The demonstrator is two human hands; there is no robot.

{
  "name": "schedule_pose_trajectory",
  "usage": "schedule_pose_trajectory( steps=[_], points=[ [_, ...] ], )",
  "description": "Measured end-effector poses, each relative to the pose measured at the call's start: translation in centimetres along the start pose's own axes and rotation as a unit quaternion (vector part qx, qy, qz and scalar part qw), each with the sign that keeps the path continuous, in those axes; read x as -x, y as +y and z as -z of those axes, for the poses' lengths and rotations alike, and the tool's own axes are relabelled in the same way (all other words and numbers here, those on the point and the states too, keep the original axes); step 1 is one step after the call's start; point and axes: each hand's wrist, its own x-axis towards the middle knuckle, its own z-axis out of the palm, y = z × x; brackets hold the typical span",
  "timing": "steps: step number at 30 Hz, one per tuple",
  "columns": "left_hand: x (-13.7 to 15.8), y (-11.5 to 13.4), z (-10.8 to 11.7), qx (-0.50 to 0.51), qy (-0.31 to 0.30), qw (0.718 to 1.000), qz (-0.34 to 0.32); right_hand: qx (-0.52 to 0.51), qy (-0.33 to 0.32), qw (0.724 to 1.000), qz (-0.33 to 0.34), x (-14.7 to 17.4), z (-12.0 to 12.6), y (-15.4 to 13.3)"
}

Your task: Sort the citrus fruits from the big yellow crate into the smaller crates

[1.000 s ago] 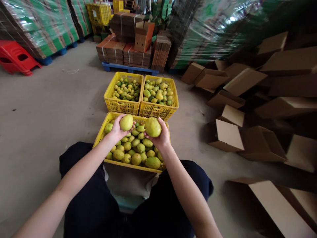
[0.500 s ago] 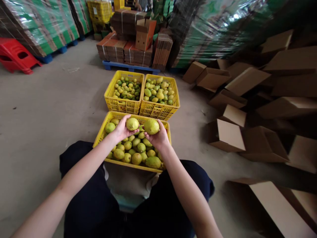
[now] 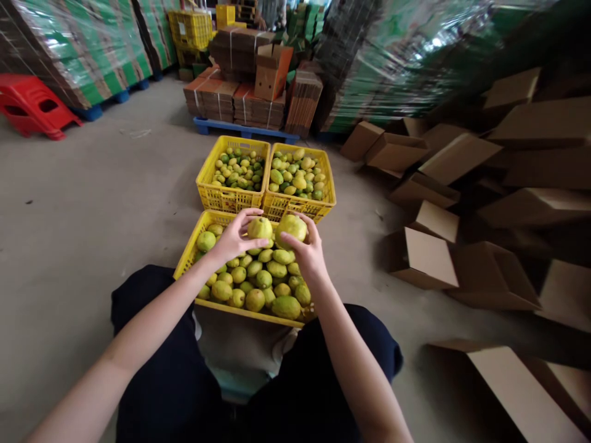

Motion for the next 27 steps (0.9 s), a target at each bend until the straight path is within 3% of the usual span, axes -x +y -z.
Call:
schedule_pose_trajectory(
  steps=[2,5,8,11,16,20,27],
  points=[
    [0.1,-0.1,0.1,-0.045,0.001,0.998,-0.035,0.098,-0.017,0.992,0.081,0.4,0.3,-0.4],
    [0.0,-0.3,0.1,-0.101,0.007,0.991,-0.085,0.176,-0.045,0.972,0.150,0.8,0.8,-0.8],
    [0.0,-0.2,0.1,-0.119,0.018,0.988,-0.098,0.210,-0.043,0.959,0.186,0.8,0.9,-0.8],
    [0.1,0.2,0.2,-0.077,0.016,0.995,-0.065,0.203,-0.020,0.961,0.189,0.7,0.8,-1.0],
    [-0.1,0.2,0.7,0.040,-0.010,0.999,0.023,0.110,-0.036,0.992,0.055,0.9,0.6,-1.7],
    [-0.2,-0.2,0.7,0.112,-0.002,0.987,0.112,0.050,-0.043,0.997,-0.050,0.7,0.7,-1.1],
    [0.0,-0.3,0.0,0.089,0.026,0.987,0.128,-0.071,-0.096,0.985,-0.127,0.0,0.0,0.3]
  ],
)
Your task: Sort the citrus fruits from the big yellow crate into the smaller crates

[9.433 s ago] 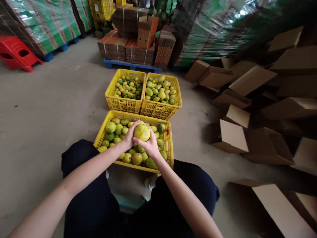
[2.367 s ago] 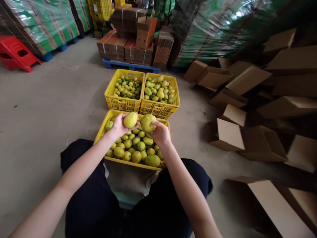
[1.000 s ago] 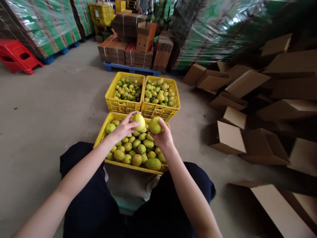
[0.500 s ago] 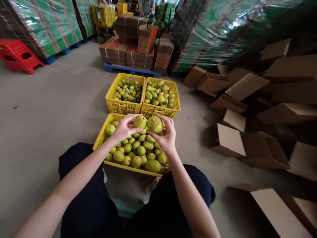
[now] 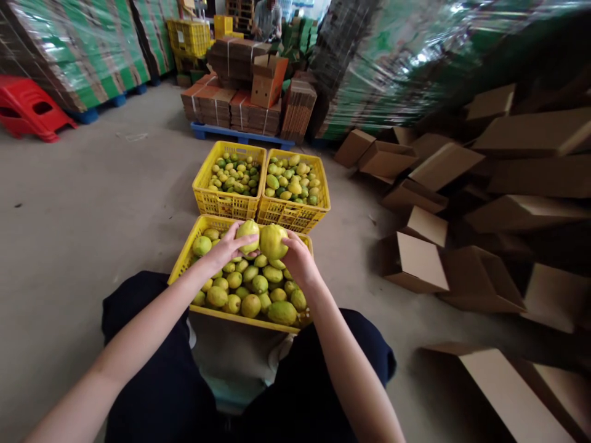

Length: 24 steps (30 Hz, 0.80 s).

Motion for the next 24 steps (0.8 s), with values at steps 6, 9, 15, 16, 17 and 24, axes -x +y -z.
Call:
schedule_pose_trajectory(
  steps=[6,9,15,16,17,24],
  points=[
    [-0.7,-0.8,0.6,-0.008,-0.027,0.999,0.035,0.008,-0.019,1.000,-0.016,0.5,-1.0,1.1],
    [-0.7,-0.5,1.0,-0.043,-0.062,0.997,-0.003,0.133,-0.006,0.989,0.065,0.8,-0.8,1.2],
    [0.9,1.3,1.2,-0.310,-0.151,0.904,-0.253,0.458,0.047,0.782,0.419,1.6,0.3,-0.1],
    [1.1,1.4,1.2,-0.343,-0.151,0.880,-0.291,0.481,0.041,0.749,0.453,1.7,0.5,-0.2],
    [1.2,1.3,1.2,-0.362,-0.148,0.863,-0.319,0.496,0.039,0.724,0.478,1.9,0.6,-0.2],
    [0.7,0.3,1.0,-0.308,-0.130,0.881,-0.334,0.494,0.119,0.708,0.490,2.2,0.2,-0.1]
  ],
)
